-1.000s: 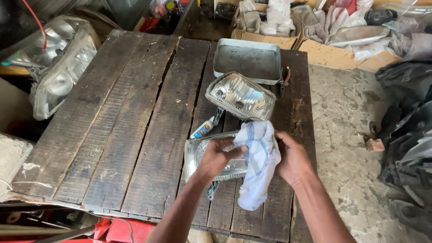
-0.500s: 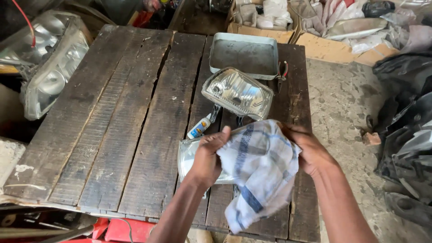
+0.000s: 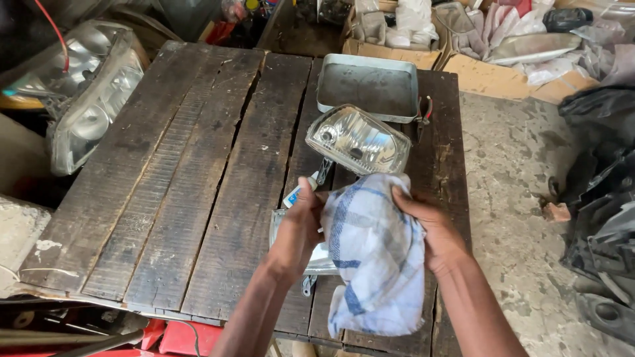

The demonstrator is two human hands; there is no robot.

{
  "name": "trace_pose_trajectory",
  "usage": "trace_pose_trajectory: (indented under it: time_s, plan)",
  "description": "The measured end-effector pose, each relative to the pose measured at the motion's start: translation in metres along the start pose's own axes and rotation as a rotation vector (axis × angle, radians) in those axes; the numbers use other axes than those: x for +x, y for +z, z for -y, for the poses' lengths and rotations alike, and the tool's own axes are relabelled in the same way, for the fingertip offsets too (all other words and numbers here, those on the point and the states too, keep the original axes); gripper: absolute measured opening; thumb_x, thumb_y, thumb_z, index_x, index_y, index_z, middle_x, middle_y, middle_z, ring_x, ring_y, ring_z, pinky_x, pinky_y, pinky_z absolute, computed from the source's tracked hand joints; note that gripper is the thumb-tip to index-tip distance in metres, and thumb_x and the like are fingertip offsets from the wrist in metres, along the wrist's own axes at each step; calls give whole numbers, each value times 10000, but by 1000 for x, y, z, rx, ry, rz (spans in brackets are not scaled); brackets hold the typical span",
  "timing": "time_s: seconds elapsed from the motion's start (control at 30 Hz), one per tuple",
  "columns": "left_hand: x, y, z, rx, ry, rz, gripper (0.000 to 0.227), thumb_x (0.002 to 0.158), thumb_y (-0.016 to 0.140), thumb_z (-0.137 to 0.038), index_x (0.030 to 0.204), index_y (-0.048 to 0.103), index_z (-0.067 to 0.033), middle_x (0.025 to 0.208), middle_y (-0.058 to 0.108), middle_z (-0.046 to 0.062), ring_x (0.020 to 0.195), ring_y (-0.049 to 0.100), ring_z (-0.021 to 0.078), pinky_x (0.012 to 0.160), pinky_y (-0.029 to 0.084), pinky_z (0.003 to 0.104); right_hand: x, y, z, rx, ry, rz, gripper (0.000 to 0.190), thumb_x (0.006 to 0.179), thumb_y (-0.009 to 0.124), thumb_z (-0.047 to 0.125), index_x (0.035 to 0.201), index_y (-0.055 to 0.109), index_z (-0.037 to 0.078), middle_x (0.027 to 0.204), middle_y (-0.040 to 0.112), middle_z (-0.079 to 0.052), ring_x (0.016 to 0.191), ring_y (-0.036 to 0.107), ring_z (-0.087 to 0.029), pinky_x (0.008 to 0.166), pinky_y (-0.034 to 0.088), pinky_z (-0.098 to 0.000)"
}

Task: The person cleans two car headlights on a wooden table using a white cloth and a small bottle of liquid. They wipe the surfaces of the headlights, apply the liquid, and turn the units over to clean different sides before placing them back on the table.

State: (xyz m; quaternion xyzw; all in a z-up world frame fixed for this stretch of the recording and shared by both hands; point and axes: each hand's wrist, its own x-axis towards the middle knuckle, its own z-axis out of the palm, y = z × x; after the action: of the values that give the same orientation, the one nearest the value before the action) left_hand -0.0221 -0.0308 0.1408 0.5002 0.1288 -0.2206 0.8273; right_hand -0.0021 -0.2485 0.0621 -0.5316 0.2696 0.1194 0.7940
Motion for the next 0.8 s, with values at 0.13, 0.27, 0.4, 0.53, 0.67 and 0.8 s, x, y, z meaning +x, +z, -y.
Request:
trace_pose_trajectory:
  time_s: [0.13,0.27,0.4,0.53,0.67,0.8]
  plan:
    - [17,10,23,-14,72,-150,488,989,617,-502,957,731,-29,800,696,137,731,648,279,739,505,380,-22,26,3,-70,4,-11,562,726,885,270,1162,675,-17,1000,724,-150,915,721,-312,864,568,-446]
    - [11,20,27,-138,-74,-306,457,966,689,-455,855,722,-13,749,709,145,683,664,273,744,517,364,-27,30,-19,9,-7,51,514,712,866,174,1157,708,-27,959,716,-175,892,727,-356,829,588,-472]
    - [39,6,70,39,-8,-379,408,971,624,-425,831,655,-42,781,684,123,748,604,234,724,478,386,-25,27,-36,62,116,218,210,761,826,140,952,754,93,761,712,-28,681,666,-246,641,516,-376]
    - [66,1,89,231,197,-449,312,952,590,-290,701,550,-110,681,604,19,705,502,125,556,415,373,-49,54,-44,166,41,158,301,747,820,91,1037,791,12,827,747,-85,735,675,-236,669,500,-311]
    - [79,6,75,482,249,-701,606,891,445,-703,948,511,-103,1005,594,86,1091,483,268,1040,344,441,-61,66,-42,212,-66,34,267,790,781,63,1043,774,-24,978,781,-171,869,703,-238,793,560,-342]
    - [122,-46,88,641,452,-852,616,927,434,-685,914,610,-95,945,691,74,887,553,235,802,442,444,-55,45,-29,-67,134,108,131,891,729,63,1004,764,7,689,660,-71,556,581,-204,488,456,-314]
